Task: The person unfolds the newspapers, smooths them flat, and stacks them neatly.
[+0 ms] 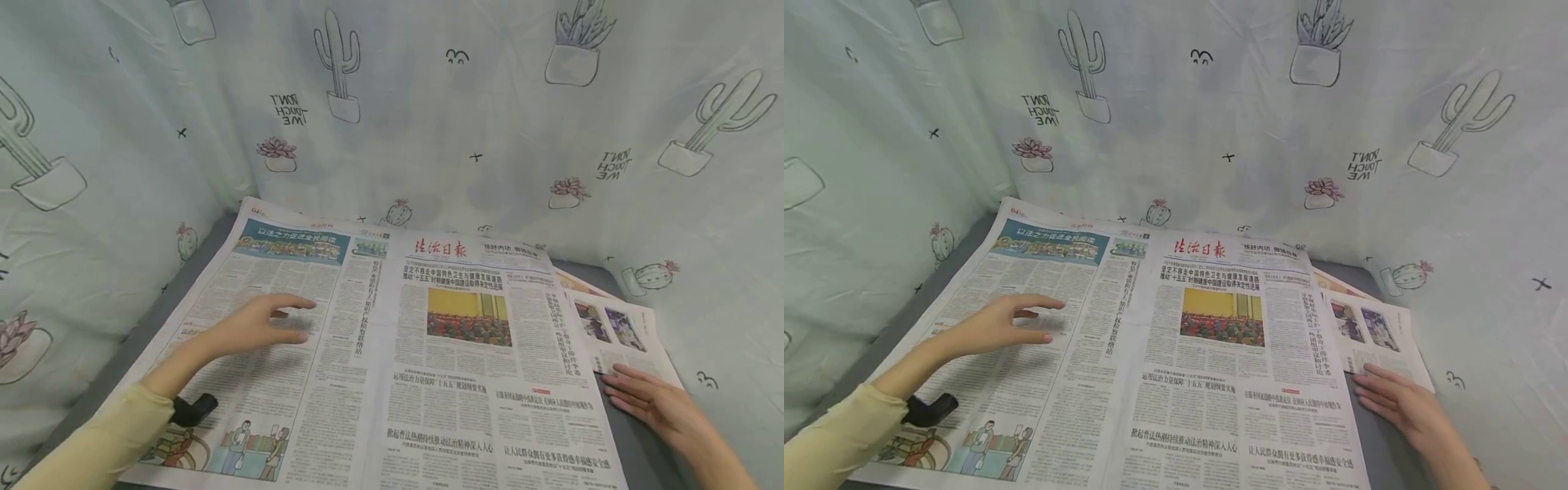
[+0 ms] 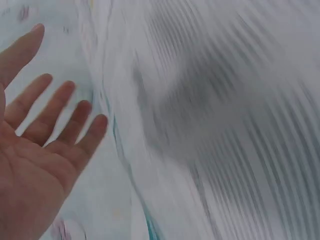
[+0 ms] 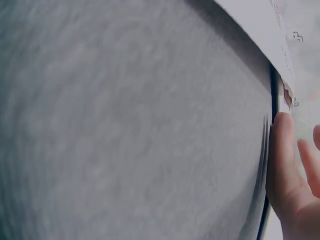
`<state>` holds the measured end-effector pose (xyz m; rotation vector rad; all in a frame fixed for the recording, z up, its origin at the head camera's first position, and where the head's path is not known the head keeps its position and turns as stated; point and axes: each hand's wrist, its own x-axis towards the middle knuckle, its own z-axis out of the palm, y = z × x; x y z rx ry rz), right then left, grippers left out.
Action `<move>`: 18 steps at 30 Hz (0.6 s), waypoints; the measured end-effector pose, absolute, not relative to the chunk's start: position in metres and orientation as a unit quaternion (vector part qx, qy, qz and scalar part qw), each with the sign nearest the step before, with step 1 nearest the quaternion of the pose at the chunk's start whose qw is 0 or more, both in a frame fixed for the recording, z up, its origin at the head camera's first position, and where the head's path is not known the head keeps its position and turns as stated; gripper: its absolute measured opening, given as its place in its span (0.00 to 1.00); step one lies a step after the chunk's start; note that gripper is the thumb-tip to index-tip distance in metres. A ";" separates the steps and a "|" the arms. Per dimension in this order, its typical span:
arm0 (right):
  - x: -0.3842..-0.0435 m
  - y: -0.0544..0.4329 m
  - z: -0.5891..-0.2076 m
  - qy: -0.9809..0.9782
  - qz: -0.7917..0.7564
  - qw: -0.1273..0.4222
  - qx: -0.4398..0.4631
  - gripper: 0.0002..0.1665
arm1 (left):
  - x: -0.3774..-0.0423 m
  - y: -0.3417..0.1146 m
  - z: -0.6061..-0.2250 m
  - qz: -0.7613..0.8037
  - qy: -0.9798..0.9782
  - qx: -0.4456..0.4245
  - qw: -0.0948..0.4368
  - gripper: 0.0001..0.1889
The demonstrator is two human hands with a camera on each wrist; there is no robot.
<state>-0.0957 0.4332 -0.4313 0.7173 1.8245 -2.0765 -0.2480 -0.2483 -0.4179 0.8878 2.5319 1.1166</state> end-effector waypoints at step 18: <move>-0.090 0.441 -0.440 0.369 -0.892 0.156 0.210 0.23 | -0.269 -0.182 -0.452 0.368 0.846 0.339 0.182 0.36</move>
